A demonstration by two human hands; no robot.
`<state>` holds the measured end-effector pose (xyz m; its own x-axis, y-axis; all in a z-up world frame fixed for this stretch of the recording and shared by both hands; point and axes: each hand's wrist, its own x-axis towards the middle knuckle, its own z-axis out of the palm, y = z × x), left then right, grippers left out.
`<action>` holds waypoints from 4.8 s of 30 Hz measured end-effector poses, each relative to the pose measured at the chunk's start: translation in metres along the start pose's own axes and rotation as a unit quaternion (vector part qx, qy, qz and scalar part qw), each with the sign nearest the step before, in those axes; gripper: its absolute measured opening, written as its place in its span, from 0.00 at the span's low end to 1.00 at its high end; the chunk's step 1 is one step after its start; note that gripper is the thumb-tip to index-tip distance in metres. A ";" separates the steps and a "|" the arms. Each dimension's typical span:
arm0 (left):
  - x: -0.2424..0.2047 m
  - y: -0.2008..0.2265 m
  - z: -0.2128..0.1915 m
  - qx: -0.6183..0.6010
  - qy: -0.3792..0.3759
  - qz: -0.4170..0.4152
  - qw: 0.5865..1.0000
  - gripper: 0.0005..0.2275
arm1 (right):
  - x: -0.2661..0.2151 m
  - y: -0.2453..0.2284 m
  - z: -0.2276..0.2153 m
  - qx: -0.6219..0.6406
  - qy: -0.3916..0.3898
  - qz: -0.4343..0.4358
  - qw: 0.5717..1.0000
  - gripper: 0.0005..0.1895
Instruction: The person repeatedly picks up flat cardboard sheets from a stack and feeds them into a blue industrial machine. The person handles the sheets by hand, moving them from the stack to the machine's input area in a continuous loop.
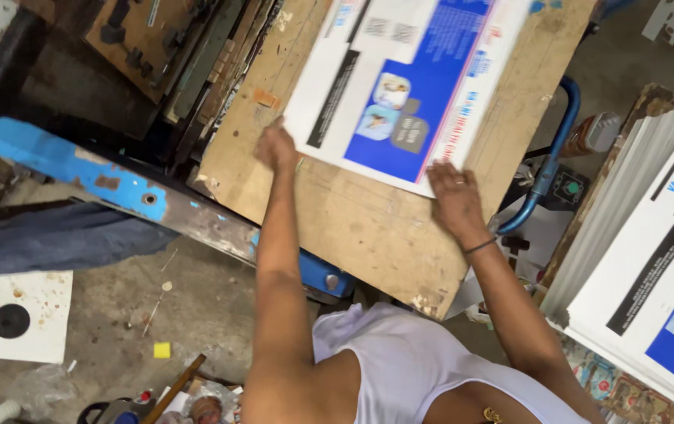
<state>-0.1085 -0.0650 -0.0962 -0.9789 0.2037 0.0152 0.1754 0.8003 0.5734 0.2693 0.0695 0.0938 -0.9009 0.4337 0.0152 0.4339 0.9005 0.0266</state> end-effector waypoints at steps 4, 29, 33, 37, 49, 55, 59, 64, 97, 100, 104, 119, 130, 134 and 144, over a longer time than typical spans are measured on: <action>0.043 -0.037 -0.013 0.016 0.037 -0.024 0.999 0.12 | 0.004 -0.031 -0.029 0.039 0.077 -0.091 0.992 0.26; -0.163 0.052 -0.215 -0.569 -0.058 0.113 0.813 0.13 | -0.489 0.273 -0.030 -0.006 0.142 0.624 0.769 0.23; -0.274 0.141 -0.090 -0.500 -0.305 0.193 0.787 0.15 | -0.506 0.274 -0.010 -0.001 0.105 0.611 0.785 0.41; -0.427 0.214 0.011 -0.316 -0.462 0.280 0.780 0.24 | -0.520 0.276 -0.004 0.057 0.121 0.606 0.784 0.44; -0.563 0.321 -0.054 -0.197 -0.446 0.454 0.746 0.36 | -0.438 0.134 0.054 0.071 0.218 0.318 0.920 0.36; -0.490 0.341 -0.185 -0.283 -0.519 0.509 0.626 0.32 | -0.427 0.125 0.032 0.109 0.408 0.380 0.823 0.29; -0.383 0.288 -0.202 -0.474 -0.431 0.492 0.590 0.20 | -0.376 0.108 0.018 0.180 0.455 0.318 0.812 0.32; -0.225 0.185 -0.105 -0.545 -0.392 0.186 0.717 0.16 | -0.256 0.103 -0.004 0.012 0.328 0.218 0.919 0.24; -0.110 -0.037 -0.325 -0.582 0.165 0.148 0.782 0.10 | -0.257 -0.022 0.052 0.297 0.150 0.012 0.943 0.22; -0.146 0.027 -0.256 -0.550 0.040 0.197 0.811 0.13 | -0.307 0.011 0.059 0.229 0.121 0.099 0.961 0.16; -0.230 0.109 -0.143 -0.502 -0.166 0.180 0.830 0.13 | -0.413 0.143 0.051 0.180 0.061 0.439 0.878 0.23; -0.551 0.288 -0.033 -0.186 -0.249 0.498 0.810 0.32 | -0.426 0.122 0.041 0.099 0.088 0.367 0.921 0.42; -0.419 0.313 -0.232 -0.506 -0.342 0.575 0.544 0.21 | -0.400 0.098 0.005 0.083 0.430 0.312 0.843 0.26; -0.312 0.251 -0.205 -0.476 -0.419 0.398 0.663 0.19 | -0.320 0.088 -0.009 0.080 0.400 0.268 0.873 0.23; -0.017 0.033 -0.015 -0.062 -0.070 0.131 0.987 0.12 | -0.030 0.032 -0.010 0.033 0.048 0.032 0.998 0.35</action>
<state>-0.0873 -0.0503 -0.0653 -0.8764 0.4768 0.0680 0.3979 0.6370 0.6602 0.3104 0.0846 0.1045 -0.8658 0.4882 0.1097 0.4866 0.8726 -0.0433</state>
